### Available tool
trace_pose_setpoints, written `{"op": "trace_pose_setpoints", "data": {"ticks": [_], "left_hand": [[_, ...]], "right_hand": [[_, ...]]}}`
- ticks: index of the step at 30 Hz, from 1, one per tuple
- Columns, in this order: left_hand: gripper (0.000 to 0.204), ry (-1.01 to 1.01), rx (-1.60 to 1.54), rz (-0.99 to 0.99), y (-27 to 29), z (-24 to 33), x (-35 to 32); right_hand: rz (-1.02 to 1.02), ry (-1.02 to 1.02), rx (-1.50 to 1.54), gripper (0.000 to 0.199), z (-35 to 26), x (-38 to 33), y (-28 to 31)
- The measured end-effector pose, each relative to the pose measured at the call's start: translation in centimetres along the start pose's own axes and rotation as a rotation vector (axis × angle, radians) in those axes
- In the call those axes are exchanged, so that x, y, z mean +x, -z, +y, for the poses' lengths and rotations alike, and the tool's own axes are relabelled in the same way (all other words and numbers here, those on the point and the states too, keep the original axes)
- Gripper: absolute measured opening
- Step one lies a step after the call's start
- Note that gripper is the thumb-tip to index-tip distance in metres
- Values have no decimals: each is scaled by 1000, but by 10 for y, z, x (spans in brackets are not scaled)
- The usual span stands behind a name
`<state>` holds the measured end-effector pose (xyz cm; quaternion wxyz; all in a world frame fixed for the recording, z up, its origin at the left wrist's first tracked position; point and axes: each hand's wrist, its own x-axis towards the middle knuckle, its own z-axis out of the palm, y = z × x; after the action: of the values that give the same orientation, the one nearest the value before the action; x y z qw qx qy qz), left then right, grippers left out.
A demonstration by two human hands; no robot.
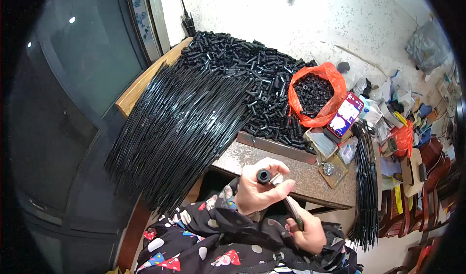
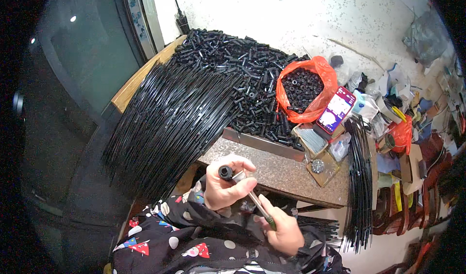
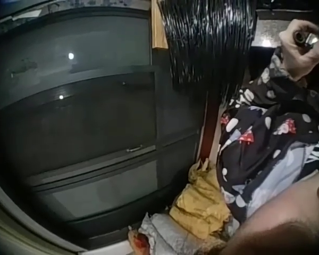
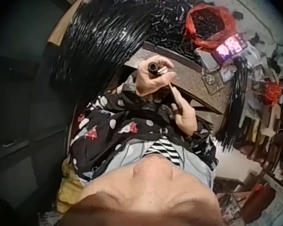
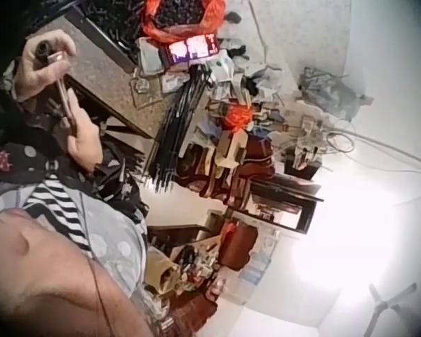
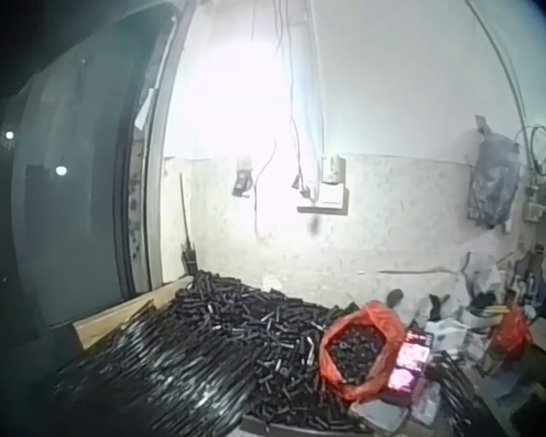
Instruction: Assembling black cables with metal components using a hand tool.
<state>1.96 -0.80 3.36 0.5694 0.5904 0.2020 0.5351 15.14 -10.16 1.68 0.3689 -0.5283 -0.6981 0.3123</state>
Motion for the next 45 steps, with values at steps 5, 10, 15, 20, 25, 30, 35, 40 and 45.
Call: {"op": "trace_pose_setpoints", "data": {"ticks": [5, 10, 15, 20, 25, 30, 35, 40, 45], "left_hand": [[32, 31, -17, -169, 12, -4, 11], [42, 69, -200, -255, 17, -7, 4], [56, 36, -244, -348, 21, -5, 0], [45, -68, -180, -283, 25, 8, 4], [22, -343, -321, -171, 20, 37, 24], [24, -444, -761, -99, 18, 73, 40], [62, -388, -222, 126, 22, 55, 44], [35, -17, 22, 33, 61, 24, 23], [20, 453, 142, -205, 78, -8, 6]], "right_hand": [[31, -233, -60, 33, 32, 9, 31], [189, -290, -537, 27, 81, 5, 17], [239, -264, -836, 35, 106, 1, 7], [240, -260, -971, 42, 112, 6, 6], [250, -262, -975, 49, 108, -2, 8], [-49, 74, 21, 65, 58, -10, 8], [482, -13, -234, 33, 37, -28, 74], [903, -522, -779, 31, 49, -48, 157], [663, -533, -580, 34, 151, -93, 183]]}}
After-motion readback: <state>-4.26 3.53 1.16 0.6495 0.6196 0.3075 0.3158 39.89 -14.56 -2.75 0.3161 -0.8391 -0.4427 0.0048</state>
